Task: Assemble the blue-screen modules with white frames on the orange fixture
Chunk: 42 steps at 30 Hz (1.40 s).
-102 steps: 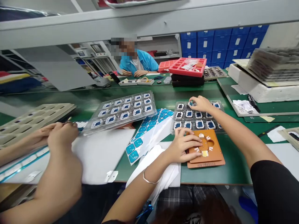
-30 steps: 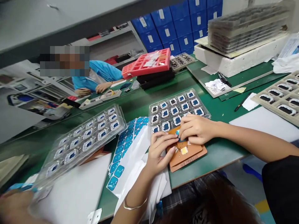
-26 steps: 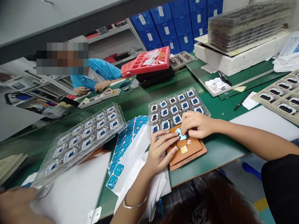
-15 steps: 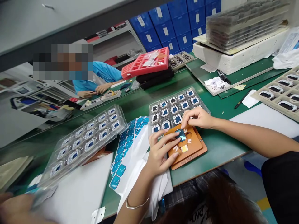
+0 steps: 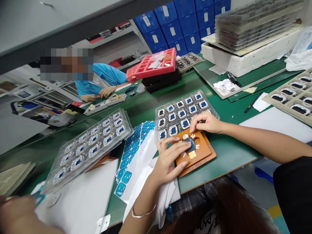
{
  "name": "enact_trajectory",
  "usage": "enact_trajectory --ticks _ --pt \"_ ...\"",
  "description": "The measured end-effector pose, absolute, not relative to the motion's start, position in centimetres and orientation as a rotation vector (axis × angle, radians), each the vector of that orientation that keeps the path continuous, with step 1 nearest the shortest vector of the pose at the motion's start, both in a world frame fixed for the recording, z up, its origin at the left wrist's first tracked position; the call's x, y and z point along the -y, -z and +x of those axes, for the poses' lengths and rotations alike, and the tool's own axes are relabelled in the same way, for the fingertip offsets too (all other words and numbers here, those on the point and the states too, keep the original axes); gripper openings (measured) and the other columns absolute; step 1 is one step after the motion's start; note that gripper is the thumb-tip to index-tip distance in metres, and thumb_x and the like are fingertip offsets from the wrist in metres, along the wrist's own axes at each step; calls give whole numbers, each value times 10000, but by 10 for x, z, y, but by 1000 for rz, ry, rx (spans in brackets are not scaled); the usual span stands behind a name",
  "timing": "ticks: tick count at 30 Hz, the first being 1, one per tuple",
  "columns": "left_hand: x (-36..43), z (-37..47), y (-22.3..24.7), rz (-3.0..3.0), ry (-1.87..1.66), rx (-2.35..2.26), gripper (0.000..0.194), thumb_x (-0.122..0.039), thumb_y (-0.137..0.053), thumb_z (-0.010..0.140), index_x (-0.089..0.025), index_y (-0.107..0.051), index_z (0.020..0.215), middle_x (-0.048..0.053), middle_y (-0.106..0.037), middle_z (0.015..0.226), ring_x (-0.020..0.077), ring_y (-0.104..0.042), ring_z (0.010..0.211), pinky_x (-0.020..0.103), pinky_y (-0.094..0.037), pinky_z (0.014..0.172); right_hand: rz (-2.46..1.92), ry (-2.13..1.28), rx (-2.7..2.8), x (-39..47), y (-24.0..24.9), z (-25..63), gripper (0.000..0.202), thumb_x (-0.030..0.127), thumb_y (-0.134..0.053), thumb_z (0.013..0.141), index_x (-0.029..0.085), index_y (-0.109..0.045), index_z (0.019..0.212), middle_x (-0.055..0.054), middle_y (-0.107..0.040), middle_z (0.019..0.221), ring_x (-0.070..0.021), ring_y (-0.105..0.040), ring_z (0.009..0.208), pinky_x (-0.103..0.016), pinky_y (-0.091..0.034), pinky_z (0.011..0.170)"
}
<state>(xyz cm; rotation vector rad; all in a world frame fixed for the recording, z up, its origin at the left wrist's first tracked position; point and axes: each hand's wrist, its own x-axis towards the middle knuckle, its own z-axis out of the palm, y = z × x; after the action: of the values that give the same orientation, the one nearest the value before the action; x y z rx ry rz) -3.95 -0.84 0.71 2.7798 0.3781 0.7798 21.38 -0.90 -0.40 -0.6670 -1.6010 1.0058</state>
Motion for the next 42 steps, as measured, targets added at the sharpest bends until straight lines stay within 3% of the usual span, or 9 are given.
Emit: enact_trajectory --ticks 10,24,31,33,36,39,42 --pt "7 -40 -6 2789 -836 -378 311 -406 -483 971 -224 -683 1125 58 -702 1148 273 -442 1090 443 -279 938 -722 -840 1646 7 5 215 184 124 -603 808 195 -730 695 -24 -724 738 -167 -638 742 -298 -495 721" --pt "12 -37 -7 2756 -691 -457 332 -448 -479 973 -275 -666 1187 39 -652 1232 269 -414 1100 444 -260 918 -964 -510 1646 -6 8 229 244 271 -550 833 212 -668 628 -35 -710 714 -193 -641 740 -354 -495 801" --pt "13 -37 -7 2749 -706 -437 360 -449 -456 986 -254 -648 1220 22 -641 1310 280 -414 1169 457 -248 961 -1315 -334 1859 -60 1 225 228 159 -482 790 160 -709 811 -92 -723 926 -220 -639 856 -347 -483 818" --pt "13 -37 -7 2735 -682 -450 400 -468 -450 985 -255 -606 1286 23 -663 1276 275 -431 1140 455 -252 954 -1406 -273 1942 -80 -4 216 234 133 -495 791 152 -720 852 -111 -718 999 -252 -602 952 -389 -431 911" --pt "13 -38 -6 2763 -675 -458 372 -471 -455 982 -274 -642 1236 17 -644 1304 282 -421 1156 459 -247 959 -1539 -220 2047 -103 -10 204 227 154 -564 812 140 -718 979 -153 -700 1101 -333 -506 1115 -493 -314 1001" --pt "13 -39 -6 2804 -649 -443 382 -469 -451 982 -275 -632 1257 32 -623 1326 282 -426 1153 464 -251 952 -1628 -244 2110 -117 -11 195 263 198 -650 816 157 -703 1071 -154 -717 1034 -354 -480 1140 -532 -252 1009" --pt "12 -39 -6 2793 -639 -424 407 -477 -433 987 -264 -605 1288 39 -636 1300 280 -439 1139 467 -251 940 -1663 -308 2097 -125 -9 191 217 213 -665 835 191 -717 1044 -100 -730 917 -316 -527 1092 -485 -276 990"
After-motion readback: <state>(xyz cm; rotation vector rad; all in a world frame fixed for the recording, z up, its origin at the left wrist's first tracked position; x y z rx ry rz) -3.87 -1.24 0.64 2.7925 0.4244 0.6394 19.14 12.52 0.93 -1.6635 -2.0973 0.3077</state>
